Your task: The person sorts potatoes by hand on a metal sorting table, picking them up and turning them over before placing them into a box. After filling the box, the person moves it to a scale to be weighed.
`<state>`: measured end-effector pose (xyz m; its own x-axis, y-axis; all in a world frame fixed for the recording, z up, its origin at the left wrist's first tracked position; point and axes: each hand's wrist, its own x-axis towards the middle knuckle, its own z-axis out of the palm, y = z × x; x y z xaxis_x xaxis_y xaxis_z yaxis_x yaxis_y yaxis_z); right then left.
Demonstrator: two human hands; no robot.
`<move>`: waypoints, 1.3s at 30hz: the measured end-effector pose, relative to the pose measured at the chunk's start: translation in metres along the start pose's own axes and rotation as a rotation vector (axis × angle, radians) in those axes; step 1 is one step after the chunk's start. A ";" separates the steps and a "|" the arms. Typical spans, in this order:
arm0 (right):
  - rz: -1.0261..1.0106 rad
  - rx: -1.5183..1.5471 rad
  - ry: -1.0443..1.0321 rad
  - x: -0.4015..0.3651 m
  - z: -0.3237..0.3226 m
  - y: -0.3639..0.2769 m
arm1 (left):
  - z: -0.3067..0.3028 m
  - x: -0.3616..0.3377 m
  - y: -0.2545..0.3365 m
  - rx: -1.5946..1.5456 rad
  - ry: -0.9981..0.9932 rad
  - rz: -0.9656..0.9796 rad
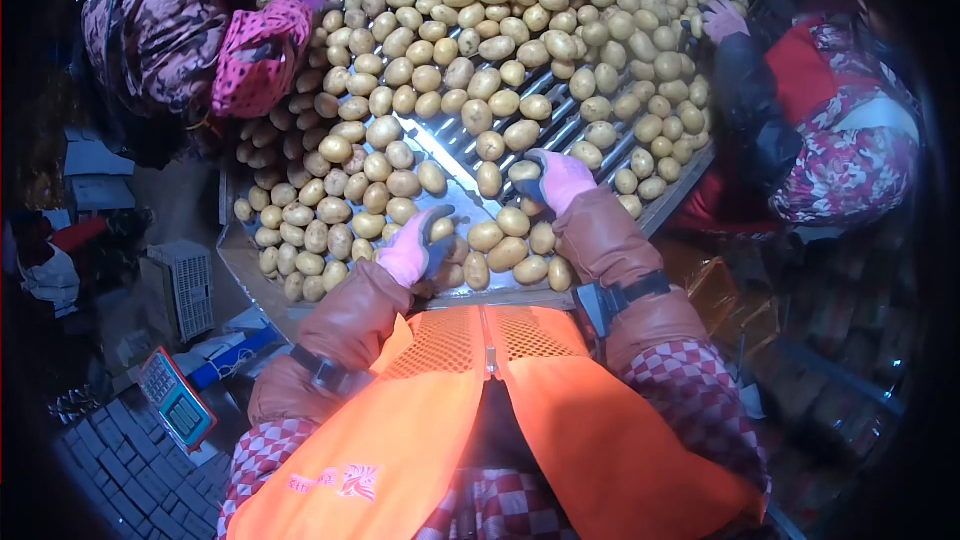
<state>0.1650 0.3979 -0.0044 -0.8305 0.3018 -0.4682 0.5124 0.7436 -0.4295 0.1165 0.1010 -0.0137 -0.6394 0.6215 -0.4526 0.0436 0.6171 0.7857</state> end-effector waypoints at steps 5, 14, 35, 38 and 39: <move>-0.313 0.509 0.454 -0.052 0.015 -0.005 | 0.002 -0.006 -0.006 0.060 0.023 0.047; -0.149 1.735 0.354 -0.124 0.012 -0.043 | -0.010 0.007 -0.022 0.088 -0.112 0.159; -0.461 2.427 0.521 -0.235 0.080 -0.009 | -0.009 0.028 -0.040 -0.038 -0.336 0.112; -0.356 2.413 0.622 -0.247 0.087 0.000 | -0.009 0.026 -0.047 -0.050 -0.290 0.264; -0.252 2.373 0.665 -0.251 0.087 0.003 | -0.009 0.025 -0.050 -0.059 -0.256 0.325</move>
<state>0.3944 0.2724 0.0442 -0.5789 0.7553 -0.3072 -0.6529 -0.6551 -0.3802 0.0917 0.0816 -0.0603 -0.3882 0.8837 -0.2614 0.1625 0.3449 0.9245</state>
